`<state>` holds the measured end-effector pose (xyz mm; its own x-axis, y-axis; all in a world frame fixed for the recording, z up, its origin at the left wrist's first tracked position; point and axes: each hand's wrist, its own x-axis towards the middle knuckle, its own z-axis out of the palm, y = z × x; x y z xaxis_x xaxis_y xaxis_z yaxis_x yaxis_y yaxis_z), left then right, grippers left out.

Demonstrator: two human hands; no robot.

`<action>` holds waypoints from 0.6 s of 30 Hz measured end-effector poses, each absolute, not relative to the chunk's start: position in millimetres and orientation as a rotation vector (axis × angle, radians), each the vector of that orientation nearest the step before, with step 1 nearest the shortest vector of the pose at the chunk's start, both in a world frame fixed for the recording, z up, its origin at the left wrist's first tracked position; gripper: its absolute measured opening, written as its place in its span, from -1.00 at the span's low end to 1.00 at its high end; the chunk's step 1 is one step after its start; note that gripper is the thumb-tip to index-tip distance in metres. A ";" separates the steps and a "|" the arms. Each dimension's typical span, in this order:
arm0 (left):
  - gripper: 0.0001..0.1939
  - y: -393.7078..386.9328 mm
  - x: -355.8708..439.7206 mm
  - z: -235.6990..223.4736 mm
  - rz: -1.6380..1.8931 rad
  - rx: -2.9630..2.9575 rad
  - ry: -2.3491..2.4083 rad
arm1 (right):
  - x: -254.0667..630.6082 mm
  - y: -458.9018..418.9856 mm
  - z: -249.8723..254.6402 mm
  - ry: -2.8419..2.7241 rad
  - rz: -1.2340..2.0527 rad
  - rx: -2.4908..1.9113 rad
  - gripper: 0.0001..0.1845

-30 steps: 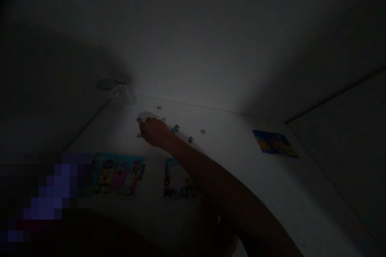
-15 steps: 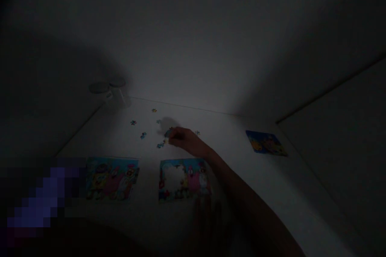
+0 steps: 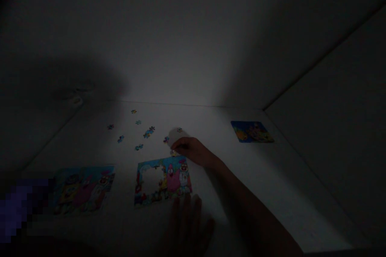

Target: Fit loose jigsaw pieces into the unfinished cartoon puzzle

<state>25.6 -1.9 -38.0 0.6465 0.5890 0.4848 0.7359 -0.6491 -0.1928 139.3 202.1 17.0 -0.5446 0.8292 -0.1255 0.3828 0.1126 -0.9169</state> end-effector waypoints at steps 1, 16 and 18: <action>-0.56 -1.7 26.0 -39.6 -0.566 -2.489 -1.055 | 139.9 202.2 16.0 -1.973 1.416 -1.166 -0.85; -0.55 -0.1 48.4 -72.1 -0.914 -2.243 -1.186 | 142.4 205.1 4.3 -1.848 0.961 -1.421 -0.78; -0.55 -2.0 51.3 -78.1 -0.873 -2.259 -1.198 | 140.7 202.9 4.6 -1.936 0.897 -1.385 -0.81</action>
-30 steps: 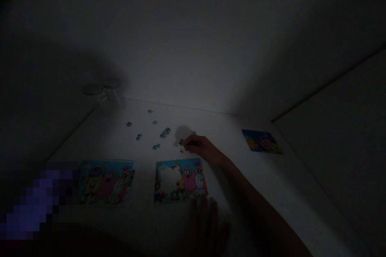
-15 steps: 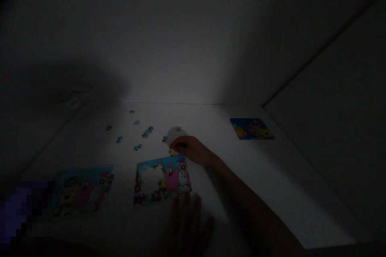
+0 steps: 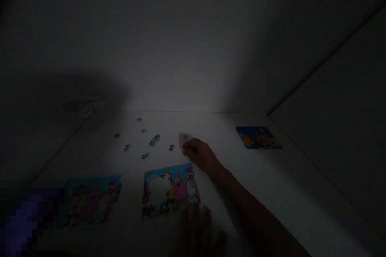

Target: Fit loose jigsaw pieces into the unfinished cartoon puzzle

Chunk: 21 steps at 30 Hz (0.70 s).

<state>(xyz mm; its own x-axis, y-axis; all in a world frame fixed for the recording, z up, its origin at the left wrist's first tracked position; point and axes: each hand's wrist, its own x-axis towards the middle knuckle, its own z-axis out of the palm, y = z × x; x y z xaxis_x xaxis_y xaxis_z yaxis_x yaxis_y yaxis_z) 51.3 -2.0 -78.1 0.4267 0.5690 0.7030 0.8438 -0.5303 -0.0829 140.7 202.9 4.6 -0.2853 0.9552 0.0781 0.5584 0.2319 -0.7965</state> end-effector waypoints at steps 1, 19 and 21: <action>-0.56 -3.1 52.7 -81.2 -0.839 -2.274 -1.197 | 139.7 201.5 4.5 -1.974 0.861 -1.360 -0.82; -0.55 0.7 29.4 -48.3 -0.582 -2.401 -0.990 | 133.1 233.6 0.0 -2.040 0.623 -1.528 -0.77; -0.60 0.6 35.0 -52.2 -0.680 -2.361 -1.033 | 139.0 233.4 -0.2 -2.087 0.676 -1.439 -0.76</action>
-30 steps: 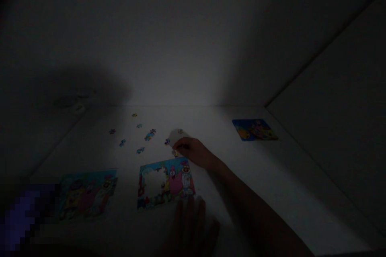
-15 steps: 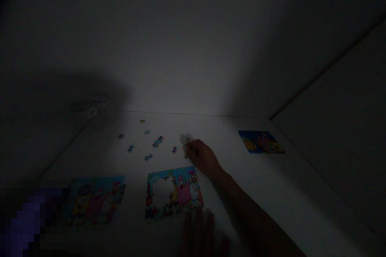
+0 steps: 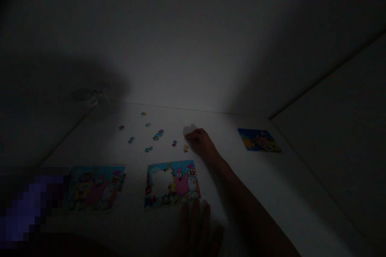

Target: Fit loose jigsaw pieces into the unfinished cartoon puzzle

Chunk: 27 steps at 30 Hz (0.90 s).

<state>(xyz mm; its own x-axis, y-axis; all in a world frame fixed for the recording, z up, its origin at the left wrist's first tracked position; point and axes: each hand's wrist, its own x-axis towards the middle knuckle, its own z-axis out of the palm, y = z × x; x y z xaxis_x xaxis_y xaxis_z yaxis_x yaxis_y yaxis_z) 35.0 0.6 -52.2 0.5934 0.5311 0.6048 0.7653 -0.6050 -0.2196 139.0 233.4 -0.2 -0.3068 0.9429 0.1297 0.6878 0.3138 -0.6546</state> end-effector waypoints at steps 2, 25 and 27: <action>-0.63 1.3 39.6 -55.2 -0.801 -2.307 -1.107 | 143.4 231.6 -0.8 -2.123 0.698 -1.347 -0.71; -0.60 -4.5 25.7 -30.1 -0.466 -2.537 -1.073 | 127.4 213.9 10.5 -2.047 0.638 -1.670 -0.85; -0.59 -3.7 24.8 -27.1 -0.451 -2.546 -1.069 | 127.6 215.0 10.3 -2.009 0.722 -1.670 -0.86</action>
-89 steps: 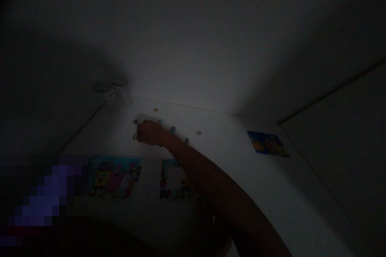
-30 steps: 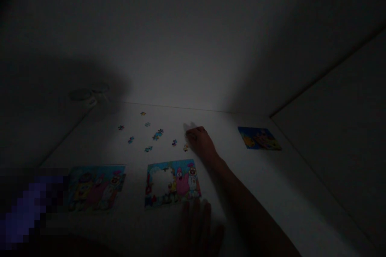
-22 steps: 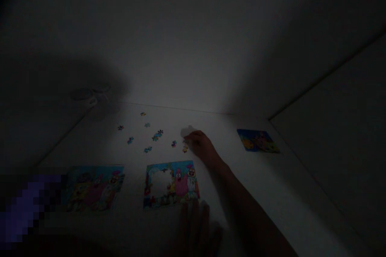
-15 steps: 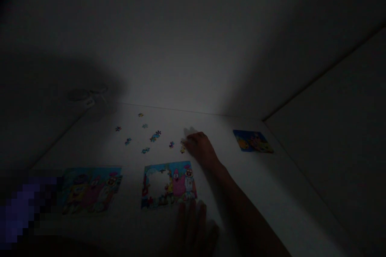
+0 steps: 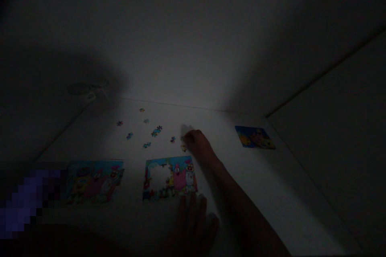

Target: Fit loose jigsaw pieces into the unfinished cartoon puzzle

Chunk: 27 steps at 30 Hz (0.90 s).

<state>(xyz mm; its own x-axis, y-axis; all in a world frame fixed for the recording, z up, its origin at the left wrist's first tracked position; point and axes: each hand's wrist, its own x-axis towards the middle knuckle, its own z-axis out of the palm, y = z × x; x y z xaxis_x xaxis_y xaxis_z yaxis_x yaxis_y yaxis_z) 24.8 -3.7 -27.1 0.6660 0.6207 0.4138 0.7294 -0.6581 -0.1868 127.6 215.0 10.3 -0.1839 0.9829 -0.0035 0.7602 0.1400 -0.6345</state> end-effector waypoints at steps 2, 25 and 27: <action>-0.60 -3.3 23.9 -24.7 -0.446 -2.548 -1.072 | 128.6 215.3 11.5 -1.969 0.820 -1.647 -0.83; -0.57 2.4 17.9 -26.4 -0.494 -2.517 -0.953 | 106.0 157.6 43.4 -2.412 1.359 -1.036 -0.77; -0.55 2.2 17.7 -24.5 -0.460 -2.527 -0.965 | 105.0 157.5 41.8 -2.417 1.346 -1.019 -0.76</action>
<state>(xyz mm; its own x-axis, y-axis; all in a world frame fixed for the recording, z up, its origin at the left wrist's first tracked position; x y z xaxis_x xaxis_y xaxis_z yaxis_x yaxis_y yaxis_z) 17.7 2.2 -24.5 0.7081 0.5579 0.4328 0.6876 -0.6840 -0.2434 105.0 157.5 41.8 -0.7448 0.6489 -0.1553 0.4738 0.3505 -0.8079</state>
